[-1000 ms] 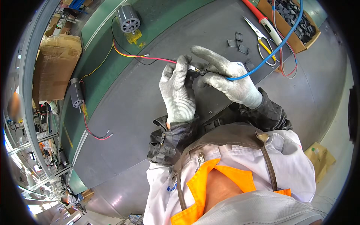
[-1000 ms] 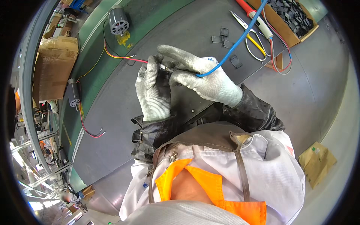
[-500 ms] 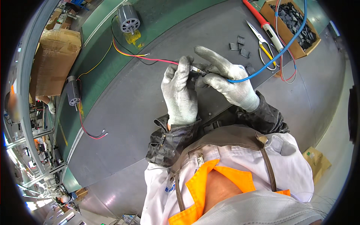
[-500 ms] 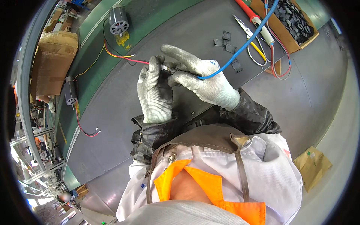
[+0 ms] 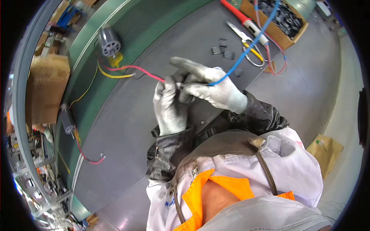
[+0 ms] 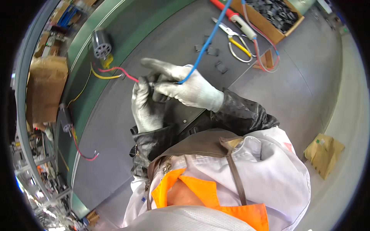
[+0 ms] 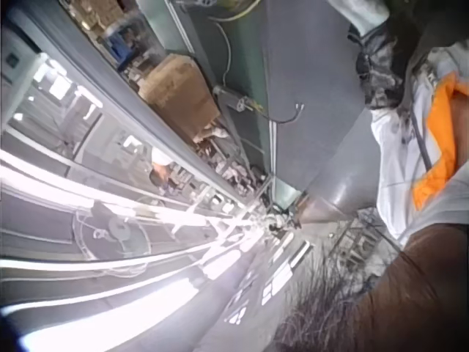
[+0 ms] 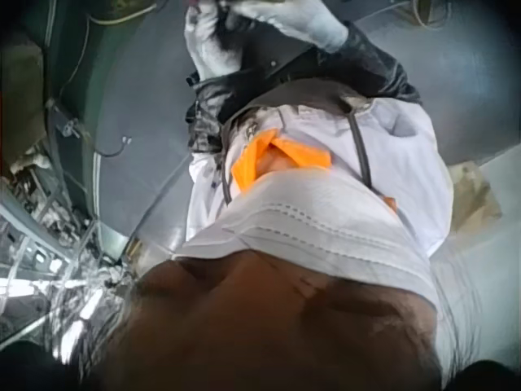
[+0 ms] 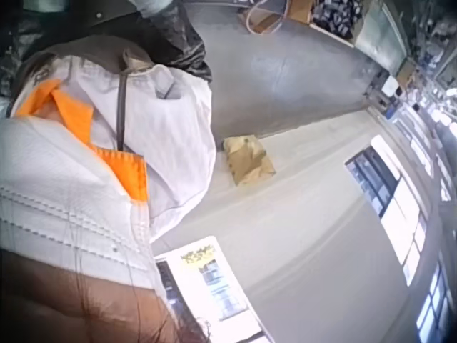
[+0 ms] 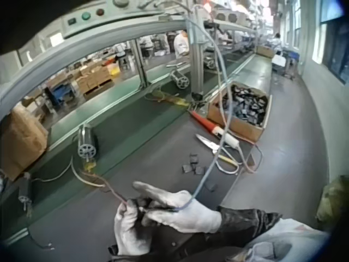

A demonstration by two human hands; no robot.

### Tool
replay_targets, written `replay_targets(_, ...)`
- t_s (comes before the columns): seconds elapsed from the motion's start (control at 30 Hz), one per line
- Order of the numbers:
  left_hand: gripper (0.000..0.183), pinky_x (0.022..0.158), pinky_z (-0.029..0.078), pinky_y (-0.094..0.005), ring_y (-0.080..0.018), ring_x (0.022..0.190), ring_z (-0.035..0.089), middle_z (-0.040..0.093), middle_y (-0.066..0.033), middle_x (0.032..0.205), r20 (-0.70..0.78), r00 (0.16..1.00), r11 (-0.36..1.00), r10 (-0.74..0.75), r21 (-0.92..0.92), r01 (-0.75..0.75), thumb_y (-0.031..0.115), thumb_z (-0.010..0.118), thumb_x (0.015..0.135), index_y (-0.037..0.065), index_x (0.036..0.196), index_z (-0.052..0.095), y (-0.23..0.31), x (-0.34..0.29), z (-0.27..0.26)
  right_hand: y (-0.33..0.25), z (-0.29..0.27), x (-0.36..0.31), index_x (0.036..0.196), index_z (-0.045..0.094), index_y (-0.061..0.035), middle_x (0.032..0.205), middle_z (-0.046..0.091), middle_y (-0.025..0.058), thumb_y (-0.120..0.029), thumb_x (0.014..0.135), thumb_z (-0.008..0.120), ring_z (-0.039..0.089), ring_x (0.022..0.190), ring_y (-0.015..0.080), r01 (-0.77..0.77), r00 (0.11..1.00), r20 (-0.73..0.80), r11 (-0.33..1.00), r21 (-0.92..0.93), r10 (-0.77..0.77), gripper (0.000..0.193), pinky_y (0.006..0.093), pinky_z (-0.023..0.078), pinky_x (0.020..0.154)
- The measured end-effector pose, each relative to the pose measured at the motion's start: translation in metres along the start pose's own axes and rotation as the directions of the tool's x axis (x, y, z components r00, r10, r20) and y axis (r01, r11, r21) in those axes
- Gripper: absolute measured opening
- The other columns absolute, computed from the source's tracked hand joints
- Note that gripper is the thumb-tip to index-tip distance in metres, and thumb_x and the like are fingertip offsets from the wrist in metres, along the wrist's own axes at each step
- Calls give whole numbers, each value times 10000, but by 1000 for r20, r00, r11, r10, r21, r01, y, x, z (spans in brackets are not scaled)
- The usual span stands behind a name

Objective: Connecting wires to small electric motors and testing electrical connections with probes.

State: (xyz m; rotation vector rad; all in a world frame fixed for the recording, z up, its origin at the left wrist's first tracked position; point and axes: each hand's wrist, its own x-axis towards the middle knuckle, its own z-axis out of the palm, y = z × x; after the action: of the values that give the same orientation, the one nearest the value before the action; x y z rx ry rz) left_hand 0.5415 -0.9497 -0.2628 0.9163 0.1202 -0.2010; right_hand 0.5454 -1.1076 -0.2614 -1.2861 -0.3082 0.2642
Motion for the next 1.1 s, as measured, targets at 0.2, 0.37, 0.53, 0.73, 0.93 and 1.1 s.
replay_targets(0.2,448,1004,526,-508,-350,1138,648,663,-227,1227,-5,1000,995,-2,-103,1,372,574,1051,-56,1175,629,-18,16,-26,-18,-81,-4,1531,459,-83,1188,696,70,-134,848,766,665,1091,172,232,971,181,791,-566,-155,751,351,518,970)
replay_targets(0.37,444,1043,507,-525,-354,1179,632,658,-231,1220,-18,999,997,34,-66,-35,350,600,1036,-82,1128,646,-14,20,-36,-15,-208,-2,1383,581,-90,1207,693,178,-277,898,684,680,1072,339,-526,803,-473,-56,-849,-363,530,471,522,956)
replay_targets(0.53,356,992,548,-518,-345,1088,679,694,-215,1131,11,1000,983,-3,-186,5,282,619,1028,-67,1082,658,-17,17,-44,4,-223,33,1318,642,-112,1059,728,193,-289,899,684,715,1001,316,-510,805,-517,108,-854,-291,457,424,539,920)
replay_targets(0.73,391,998,532,-477,-300,1046,691,715,-200,1100,2,998,983,-55,-173,55,309,603,1036,-64,1135,663,-22,16,-46,-35,-142,99,1355,623,24,1182,706,79,-47,860,774,651,1041,132,-101,989,-139,907,-409,48,523,259,517,926)
replay_targets(0.93,402,1011,515,-474,-315,1063,676,700,-202,1123,-20,1000,978,2,-208,-7,313,620,1027,-71,1139,657,-26,17,-49,-15,-72,183,1262,704,-23,1103,756,76,-143,854,784,673,995,128,4,981,150,756,-654,125,433,281,527,889)
replay_targets(1.1,384,926,519,-375,-211,995,677,723,-149,1082,-32,999,967,-24,-254,15,310,669,1005,-53,1128,681,-23,15,-47,-9,-58,210,1128,750,-11,977,765,182,-346,840,823,733,898,271,53,978,137,443,-895,160,447,366,551,854)
